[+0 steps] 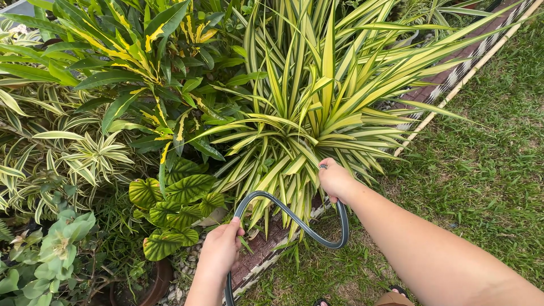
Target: The person waters a variety of potted plants in an outdoor garden bed using a hose. They move the hose from plant to plant, directing water at the base and leaves of each plant.
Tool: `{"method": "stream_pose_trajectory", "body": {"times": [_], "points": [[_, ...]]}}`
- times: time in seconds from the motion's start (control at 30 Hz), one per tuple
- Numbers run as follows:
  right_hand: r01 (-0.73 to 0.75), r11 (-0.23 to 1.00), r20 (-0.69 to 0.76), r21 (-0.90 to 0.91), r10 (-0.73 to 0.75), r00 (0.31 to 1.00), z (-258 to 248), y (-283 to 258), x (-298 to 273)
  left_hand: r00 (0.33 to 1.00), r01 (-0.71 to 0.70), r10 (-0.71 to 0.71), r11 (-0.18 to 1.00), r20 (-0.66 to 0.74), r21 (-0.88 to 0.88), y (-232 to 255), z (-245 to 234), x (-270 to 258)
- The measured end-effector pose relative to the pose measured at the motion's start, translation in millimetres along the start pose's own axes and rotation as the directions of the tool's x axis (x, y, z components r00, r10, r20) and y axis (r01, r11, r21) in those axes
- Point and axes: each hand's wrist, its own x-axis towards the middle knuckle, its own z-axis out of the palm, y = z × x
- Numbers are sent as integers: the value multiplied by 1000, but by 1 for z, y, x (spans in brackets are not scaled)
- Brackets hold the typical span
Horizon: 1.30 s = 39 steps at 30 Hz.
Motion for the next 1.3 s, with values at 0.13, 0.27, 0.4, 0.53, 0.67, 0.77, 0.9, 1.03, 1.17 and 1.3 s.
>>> {"method": "stream_pose_trajectory", "body": {"times": [0.13,0.27,0.4,0.53,0.67,0.77,0.9,1.03,1.17,1.3], "points": [[-23,1000,1,-16,23,1000,0,3,8,1000,-12,12,1000,17,6,-1,-1,0],[4,991,15,-135,-2,1000,-3,-1,-5,999,-12,12,1000,30,-16,-4,-2,2],[-19,973,5,-229,21,1000,-1,-8,-20,1000,5,-4,1000,23,-26,-1,-4,-4],[57,989,57,-135,-50,997,5,-3,-18,1000,14,-14,1000,13,-21,-1,-6,-10],[104,982,86,-159,-91,992,11,-5,-18,1000,14,-14,999,9,-47,-3,-10,-10],[141,977,86,-163,-128,988,14,-2,-12,999,34,-34,997,5,-67,-10,-13,-2],[127,976,78,-176,-114,990,16,-3,-9,999,33,-33,998,-3,-49,-7,-16,-7],[106,977,76,-184,-94,993,16,-7,-17,999,37,-37,997,4,-63,-9,-18,-4],[95,980,62,-174,-85,994,18,-9,-19,1000,30,-30,998,2,-46,-7,-19,-5],[103,981,69,-163,-93,993,18,-10,-20,999,42,-42,998,2,-39,-4,-19,-7]]}}
